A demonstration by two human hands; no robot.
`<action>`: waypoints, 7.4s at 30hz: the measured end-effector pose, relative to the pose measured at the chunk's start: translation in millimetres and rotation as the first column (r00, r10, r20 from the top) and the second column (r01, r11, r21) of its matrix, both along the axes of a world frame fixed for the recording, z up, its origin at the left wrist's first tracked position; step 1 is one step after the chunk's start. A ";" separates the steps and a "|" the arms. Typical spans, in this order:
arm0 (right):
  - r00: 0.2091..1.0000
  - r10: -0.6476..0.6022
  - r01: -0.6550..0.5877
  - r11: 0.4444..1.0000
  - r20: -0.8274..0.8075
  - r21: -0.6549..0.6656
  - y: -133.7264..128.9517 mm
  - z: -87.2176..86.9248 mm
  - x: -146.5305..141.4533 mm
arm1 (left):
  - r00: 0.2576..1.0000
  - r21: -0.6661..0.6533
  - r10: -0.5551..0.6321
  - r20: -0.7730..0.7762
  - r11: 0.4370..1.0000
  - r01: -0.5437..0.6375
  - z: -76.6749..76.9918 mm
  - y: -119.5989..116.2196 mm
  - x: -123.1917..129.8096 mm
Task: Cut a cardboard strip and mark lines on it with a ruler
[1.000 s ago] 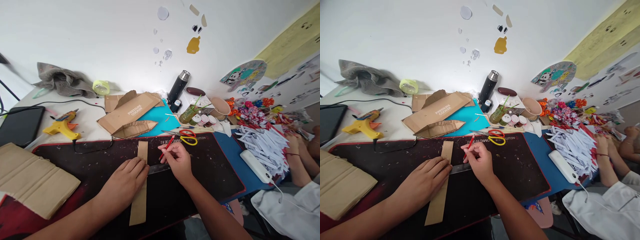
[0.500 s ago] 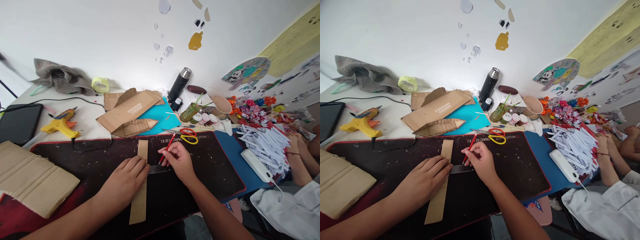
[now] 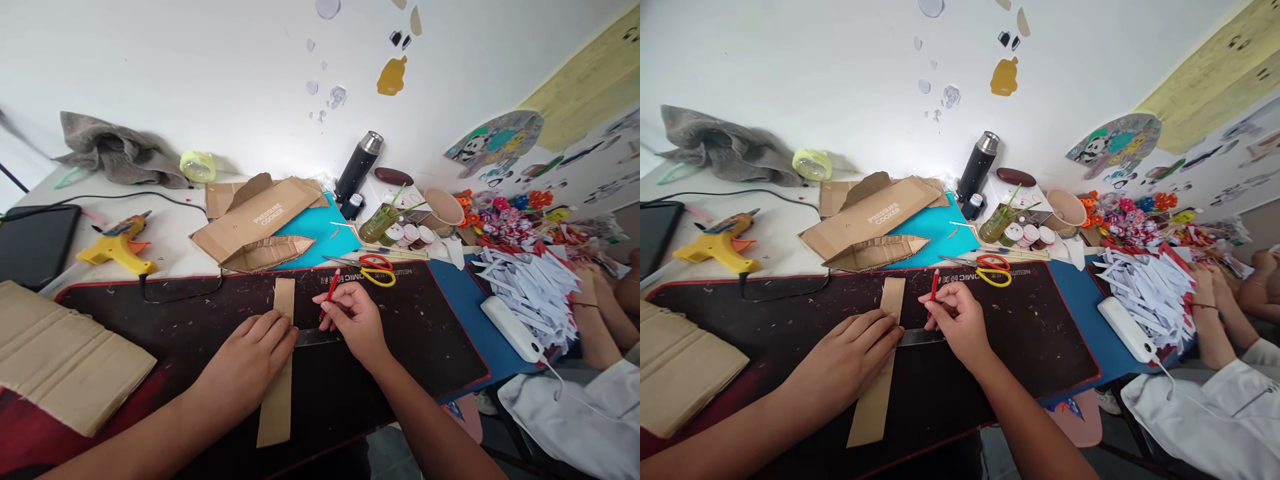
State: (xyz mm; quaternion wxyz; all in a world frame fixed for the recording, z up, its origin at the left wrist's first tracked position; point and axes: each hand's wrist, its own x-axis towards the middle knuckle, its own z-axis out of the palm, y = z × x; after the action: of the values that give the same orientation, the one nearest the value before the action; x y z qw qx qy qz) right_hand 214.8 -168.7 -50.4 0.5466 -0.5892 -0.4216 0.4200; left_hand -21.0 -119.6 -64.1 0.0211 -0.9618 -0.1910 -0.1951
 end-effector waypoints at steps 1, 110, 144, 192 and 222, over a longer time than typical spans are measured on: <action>1.000 -0.006 0.006 1.000 -0.006 -0.007 0.3 0.4 0.5 | 1.000 0.002 0.002 -0.001 1.000 -0.002 -0.3 0.2 0.2; 0.599 0.154 -0.184 0.982 0.786 -0.052 88.3 -5.4 -13.1 | 1.000 -0.019 0.005 0.009 1.000 -0.005 -2.9 -2.7 0.4; 0.719 0.191 -0.208 0.977 0.669 -0.055 84.6 -1.2 -10.3 | 0.999 -0.041 0.003 -0.035 0.999 -0.005 -0.5 -2.4 -0.2; 0.763 0.256 -0.277 0.959 0.593 -0.058 70.9 5.9 -10.8 | 1.000 -0.027 0.000 -0.007 1.000 0.000 0.8 -3.0 -0.6; 0.520 0.374 -0.481 0.871 0.768 -0.099 71.4 3.4 -19.9 | 0.999 0.000 0.015 0.037 1.000 -0.015 -0.9 -3.6 1.9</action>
State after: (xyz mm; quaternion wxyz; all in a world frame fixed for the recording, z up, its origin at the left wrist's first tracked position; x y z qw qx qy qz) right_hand 194.9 -97.3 -47.0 0.2306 -0.5523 -0.7694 0.2232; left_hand -19.0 -123.2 -65.0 0.0191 -0.9566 -0.1986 -0.2125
